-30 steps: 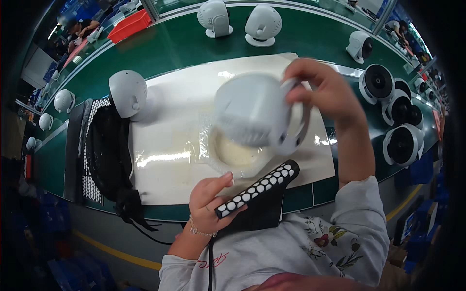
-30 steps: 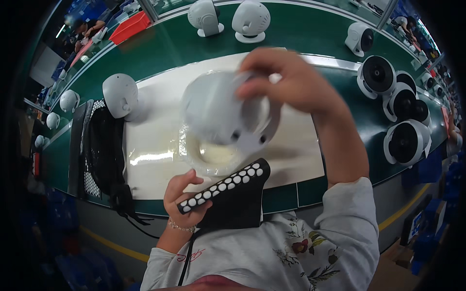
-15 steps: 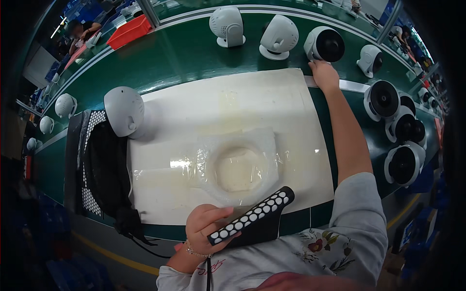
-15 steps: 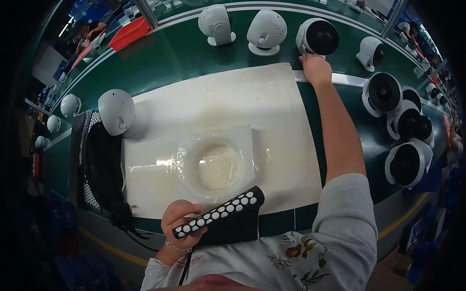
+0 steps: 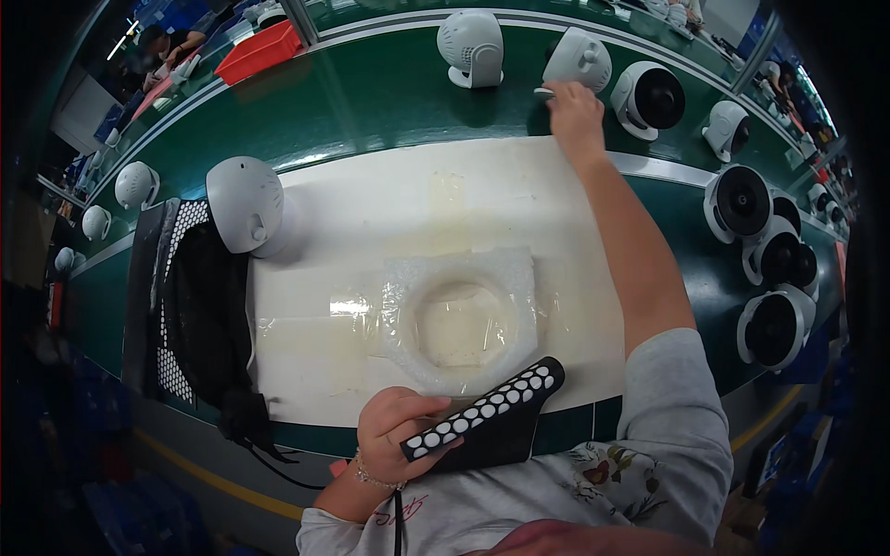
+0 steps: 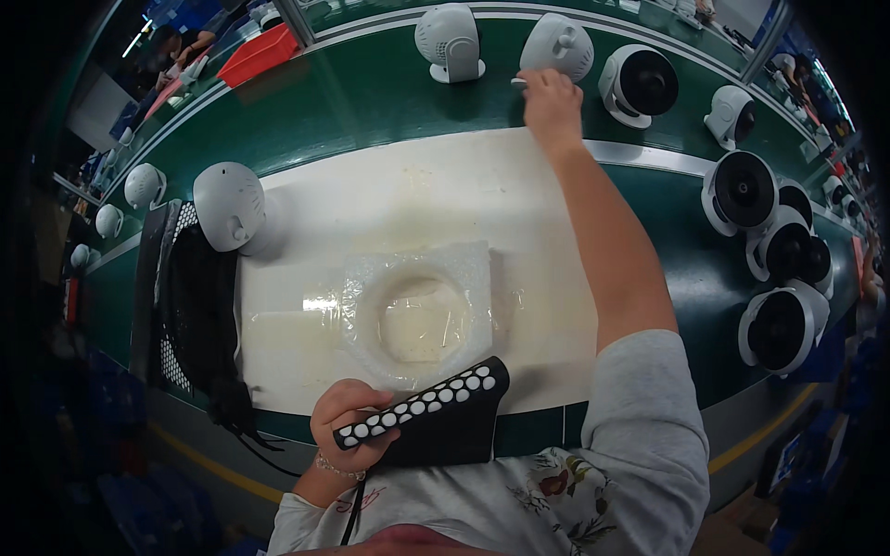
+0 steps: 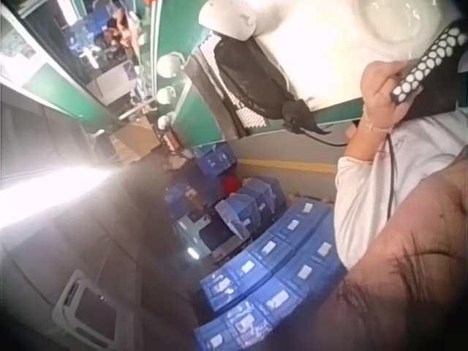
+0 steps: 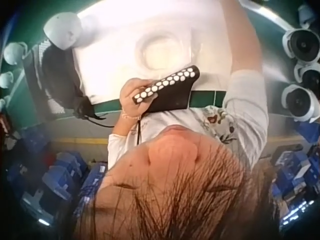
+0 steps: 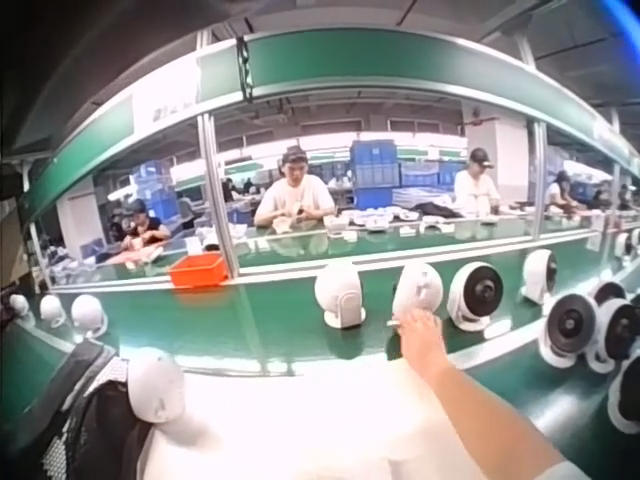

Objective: The recorder is seen inserting small black rubber components into white circular housings on a production line.

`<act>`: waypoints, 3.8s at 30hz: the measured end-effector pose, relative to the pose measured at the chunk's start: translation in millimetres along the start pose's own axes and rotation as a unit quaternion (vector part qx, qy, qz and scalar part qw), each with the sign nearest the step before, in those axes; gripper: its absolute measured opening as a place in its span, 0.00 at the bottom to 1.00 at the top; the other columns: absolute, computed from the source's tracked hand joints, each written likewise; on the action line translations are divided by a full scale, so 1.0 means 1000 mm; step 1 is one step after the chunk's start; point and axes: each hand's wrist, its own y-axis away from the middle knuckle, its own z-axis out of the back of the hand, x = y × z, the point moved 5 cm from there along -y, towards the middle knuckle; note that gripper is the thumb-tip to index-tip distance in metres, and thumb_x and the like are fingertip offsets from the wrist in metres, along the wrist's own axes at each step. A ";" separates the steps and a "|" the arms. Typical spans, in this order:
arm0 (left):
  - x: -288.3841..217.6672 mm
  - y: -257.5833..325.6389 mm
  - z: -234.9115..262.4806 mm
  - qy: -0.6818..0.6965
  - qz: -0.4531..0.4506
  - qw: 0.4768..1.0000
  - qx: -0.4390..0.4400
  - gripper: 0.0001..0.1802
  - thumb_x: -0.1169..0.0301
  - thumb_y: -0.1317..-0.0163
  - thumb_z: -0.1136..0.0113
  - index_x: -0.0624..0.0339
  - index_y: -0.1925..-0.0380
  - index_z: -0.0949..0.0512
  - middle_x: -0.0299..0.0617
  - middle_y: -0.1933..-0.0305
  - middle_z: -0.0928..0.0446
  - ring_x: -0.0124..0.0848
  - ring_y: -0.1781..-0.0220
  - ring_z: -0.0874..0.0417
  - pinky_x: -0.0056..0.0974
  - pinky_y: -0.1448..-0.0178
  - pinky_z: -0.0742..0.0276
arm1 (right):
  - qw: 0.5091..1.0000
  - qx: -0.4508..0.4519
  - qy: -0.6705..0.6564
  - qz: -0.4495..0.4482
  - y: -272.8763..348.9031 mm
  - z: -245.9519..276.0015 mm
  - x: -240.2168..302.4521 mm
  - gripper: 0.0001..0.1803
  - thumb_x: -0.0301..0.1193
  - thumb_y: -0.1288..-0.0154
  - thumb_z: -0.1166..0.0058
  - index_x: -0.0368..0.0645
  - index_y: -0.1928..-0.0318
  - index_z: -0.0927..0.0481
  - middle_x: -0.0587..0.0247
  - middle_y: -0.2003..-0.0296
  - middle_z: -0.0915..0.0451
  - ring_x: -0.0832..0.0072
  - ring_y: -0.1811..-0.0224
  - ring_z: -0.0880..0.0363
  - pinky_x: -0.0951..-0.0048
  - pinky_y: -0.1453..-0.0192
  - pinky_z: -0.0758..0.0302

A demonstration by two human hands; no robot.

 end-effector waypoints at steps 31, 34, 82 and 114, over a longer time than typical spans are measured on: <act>0.000 0.002 -0.001 0.071 -0.043 0.996 0.029 0.10 0.75 0.69 0.40 0.63 0.80 0.24 0.44 0.67 0.22 0.35 0.76 0.23 0.35 0.75 0.30 | 0.939 0.172 -0.114 -0.277 -0.018 -0.045 -0.019 0.45 0.59 0.55 0.45 0.40 0.42 0.37 0.54 0.46 0.31 0.63 0.42 0.34 0.64 0.41 0.39; 0.001 0.002 0.001 0.069 -0.038 0.996 0.040 0.10 0.75 0.68 0.40 0.63 0.79 0.24 0.43 0.67 0.23 0.35 0.76 0.23 0.36 0.75 0.30 | 0.937 0.180 -0.102 -0.281 -0.035 -0.058 -0.017 0.41 0.59 0.56 0.45 0.41 0.48 0.30 0.57 0.51 0.26 0.65 0.46 0.30 0.64 0.46 0.36; -0.018 0.034 0.010 0.231 0.152 0.953 -0.124 0.07 0.84 0.55 0.38 0.68 0.75 0.26 0.39 0.76 0.27 0.25 0.74 0.29 0.27 0.69 0.34 | 0.756 0.218 -0.578 0.219 0.159 0.244 0.142 0.12 0.22 0.50 0.40 0.41 0.64 0.27 0.54 0.62 0.23 0.66 0.56 0.24 0.71 0.57 0.28; -0.028 0.017 -0.005 -0.002 -0.010 0.998 -0.066 0.15 0.79 0.65 0.32 0.61 0.75 0.27 0.38 0.83 0.31 0.33 0.80 0.28 0.41 0.57 0.25 | 0.774 0.161 -0.561 0.245 0.167 0.246 0.166 0.40 0.10 0.55 0.46 0.47 0.42 0.46 0.57 0.63 0.29 0.71 0.66 0.26 0.76 0.69 0.28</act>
